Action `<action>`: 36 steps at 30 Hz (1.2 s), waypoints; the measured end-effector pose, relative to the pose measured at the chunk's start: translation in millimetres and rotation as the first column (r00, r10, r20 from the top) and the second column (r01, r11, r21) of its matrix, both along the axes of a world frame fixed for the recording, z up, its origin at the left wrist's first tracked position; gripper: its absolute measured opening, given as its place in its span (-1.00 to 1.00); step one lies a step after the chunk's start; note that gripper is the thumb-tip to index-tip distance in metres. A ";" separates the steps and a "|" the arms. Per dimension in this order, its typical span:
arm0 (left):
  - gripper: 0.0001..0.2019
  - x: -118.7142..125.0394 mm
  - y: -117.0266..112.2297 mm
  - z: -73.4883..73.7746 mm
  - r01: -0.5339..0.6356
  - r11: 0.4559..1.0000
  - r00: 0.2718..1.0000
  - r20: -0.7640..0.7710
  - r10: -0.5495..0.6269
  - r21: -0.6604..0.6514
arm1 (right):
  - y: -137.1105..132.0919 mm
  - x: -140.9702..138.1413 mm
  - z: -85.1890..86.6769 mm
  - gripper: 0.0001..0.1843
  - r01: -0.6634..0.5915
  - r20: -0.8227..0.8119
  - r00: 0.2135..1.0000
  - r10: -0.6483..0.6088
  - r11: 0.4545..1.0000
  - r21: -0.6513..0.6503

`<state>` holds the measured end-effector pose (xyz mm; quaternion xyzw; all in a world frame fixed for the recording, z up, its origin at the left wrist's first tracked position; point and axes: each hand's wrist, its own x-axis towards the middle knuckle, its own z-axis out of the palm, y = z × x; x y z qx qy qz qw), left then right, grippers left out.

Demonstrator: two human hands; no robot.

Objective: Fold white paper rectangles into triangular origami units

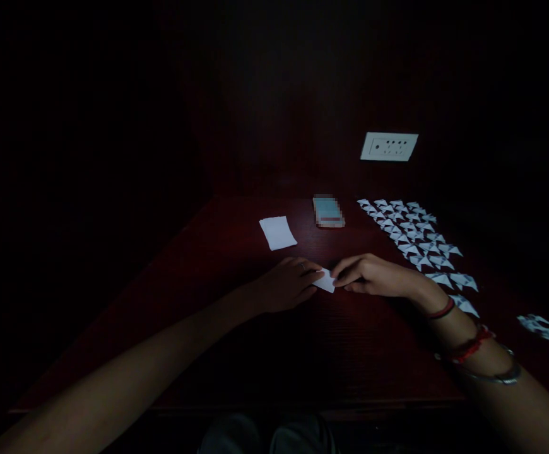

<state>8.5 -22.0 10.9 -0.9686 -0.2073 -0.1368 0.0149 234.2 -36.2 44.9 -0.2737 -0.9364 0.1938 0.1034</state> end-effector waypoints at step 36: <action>-0.68 3.6 -3.7 6.4 -0.048 0.998 0.997 -0.050 0.051 0.050 | 8.2 -9.3 -8.6 -0.63 0.132 0.141 0.974 -0.176 0.952 0.276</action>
